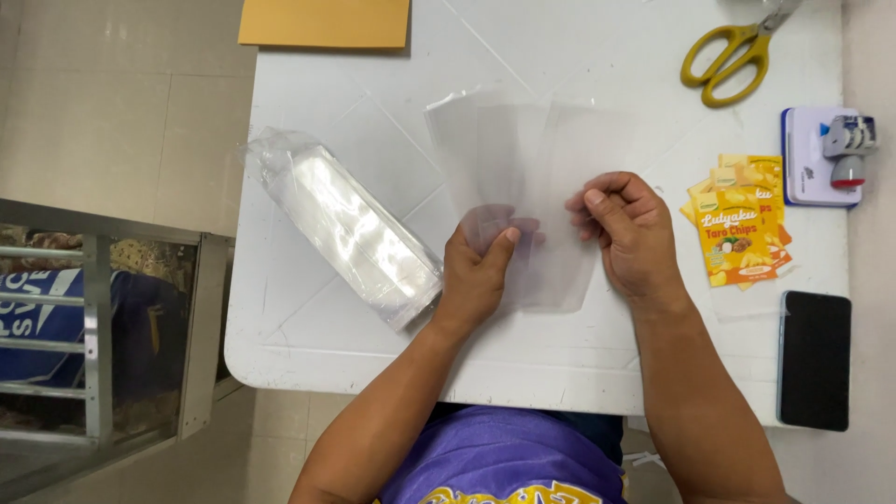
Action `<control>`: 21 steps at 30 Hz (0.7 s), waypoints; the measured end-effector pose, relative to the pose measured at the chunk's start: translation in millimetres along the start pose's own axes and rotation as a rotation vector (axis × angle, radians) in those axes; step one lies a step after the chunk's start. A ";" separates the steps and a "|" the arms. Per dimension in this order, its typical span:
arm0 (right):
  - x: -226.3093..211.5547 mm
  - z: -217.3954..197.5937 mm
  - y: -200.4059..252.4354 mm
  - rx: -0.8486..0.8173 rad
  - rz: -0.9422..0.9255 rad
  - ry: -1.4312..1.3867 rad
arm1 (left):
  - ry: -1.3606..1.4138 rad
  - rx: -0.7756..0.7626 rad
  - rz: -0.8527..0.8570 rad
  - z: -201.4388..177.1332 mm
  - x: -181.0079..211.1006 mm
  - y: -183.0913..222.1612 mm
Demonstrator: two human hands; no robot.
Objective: Separating and organizing clear plastic sleeves from a stack on a table.
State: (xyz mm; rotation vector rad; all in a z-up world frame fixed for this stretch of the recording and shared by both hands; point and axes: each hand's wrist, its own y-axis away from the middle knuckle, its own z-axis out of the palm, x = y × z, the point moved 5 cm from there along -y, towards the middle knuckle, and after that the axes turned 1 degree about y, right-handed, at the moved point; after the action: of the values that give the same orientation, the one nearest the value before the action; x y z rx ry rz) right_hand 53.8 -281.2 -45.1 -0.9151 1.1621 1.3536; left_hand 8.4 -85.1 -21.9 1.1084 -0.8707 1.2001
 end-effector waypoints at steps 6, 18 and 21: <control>-4.4 2.7 0.5 -0.016 -0.005 0.008 | -0.033 -0.005 -0.007 1.4 -3.4 0.1; 11.7 5.9 2.3 -0.047 0.028 -0.061 | -0.116 -0.020 0.004 -2.5 -10.5 -1.3; 17.9 -12.4 -7.0 0.015 0.007 -0.127 | -0.049 0.002 -0.015 3.5 -0.7 1.1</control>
State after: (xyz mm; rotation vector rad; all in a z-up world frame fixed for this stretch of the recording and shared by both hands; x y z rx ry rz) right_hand 57.4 -289.4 -66.1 -0.8029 1.0784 1.3863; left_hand 7.4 -88.6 -21.4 1.1479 -0.8970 1.1662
